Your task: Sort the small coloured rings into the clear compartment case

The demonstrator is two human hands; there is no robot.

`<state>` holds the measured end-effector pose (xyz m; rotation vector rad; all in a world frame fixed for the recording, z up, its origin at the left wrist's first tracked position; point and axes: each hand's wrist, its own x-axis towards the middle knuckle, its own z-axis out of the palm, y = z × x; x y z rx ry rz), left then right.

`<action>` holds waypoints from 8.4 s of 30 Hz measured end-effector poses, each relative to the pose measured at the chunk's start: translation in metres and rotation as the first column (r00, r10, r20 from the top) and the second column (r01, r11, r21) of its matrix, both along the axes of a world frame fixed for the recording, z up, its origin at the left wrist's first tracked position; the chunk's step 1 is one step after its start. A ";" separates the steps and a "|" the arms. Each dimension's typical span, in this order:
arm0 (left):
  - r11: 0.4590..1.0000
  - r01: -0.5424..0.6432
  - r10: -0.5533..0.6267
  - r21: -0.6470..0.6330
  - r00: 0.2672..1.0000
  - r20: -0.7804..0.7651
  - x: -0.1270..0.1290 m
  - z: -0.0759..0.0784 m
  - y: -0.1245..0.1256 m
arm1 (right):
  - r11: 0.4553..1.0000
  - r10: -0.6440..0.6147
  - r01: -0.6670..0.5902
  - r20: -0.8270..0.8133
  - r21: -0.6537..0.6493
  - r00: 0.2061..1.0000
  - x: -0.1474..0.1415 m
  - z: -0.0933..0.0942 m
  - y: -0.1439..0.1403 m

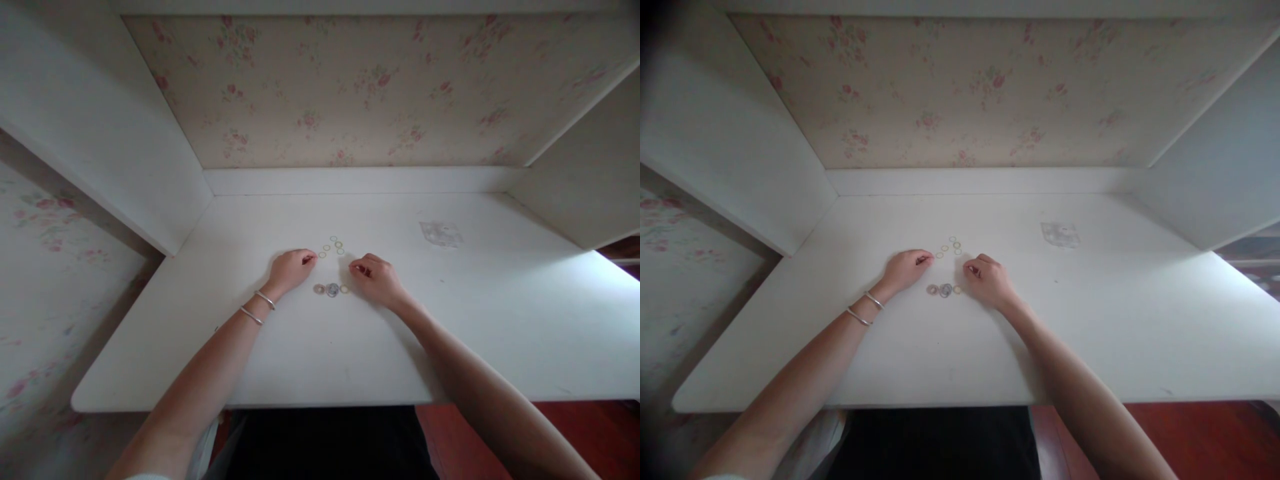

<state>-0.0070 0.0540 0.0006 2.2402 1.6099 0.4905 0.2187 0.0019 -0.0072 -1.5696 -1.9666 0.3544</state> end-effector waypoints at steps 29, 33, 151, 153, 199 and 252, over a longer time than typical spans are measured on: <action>0.993 0.085 -0.080 0.081 0.995 -0.066 0.002 0.002 -0.005 | 0.999 0.029 -0.018 0.292 -0.041 0.956 -0.003 -0.008 0.071; 0.993 0.085 -0.080 0.083 0.995 -0.061 0.002 0.002 -0.005 | 1.000 -0.005 0.006 0.243 -0.005 0.970 -0.001 -0.013 0.069; 0.851 0.512 -0.521 -0.120 0.852 -0.058 0.049 0.027 -0.016 | 0.993 0.059 -0.046 -0.120 0.104 0.991 0.011 0.003 -0.028; 0.851 0.510 -0.519 -0.124 0.853 -0.053 0.050 0.027 -0.017 | 0.994 0.062 -0.051 -0.115 0.097 0.991 0.011 0.003 -0.028; 0.945 0.233 -0.122 -0.229 0.902 0.413 -0.016 -0.003 -0.004 | 0.996 0.062 -0.031 0.442 -0.079 0.895 -0.039 0.023 0.058; 0.957 0.164 -0.057 -0.241 0.915 0.399 -0.014 -0.002 -0.006 | 0.994 0.053 -0.018 0.326 -0.112 0.944 -0.015 0.015 0.037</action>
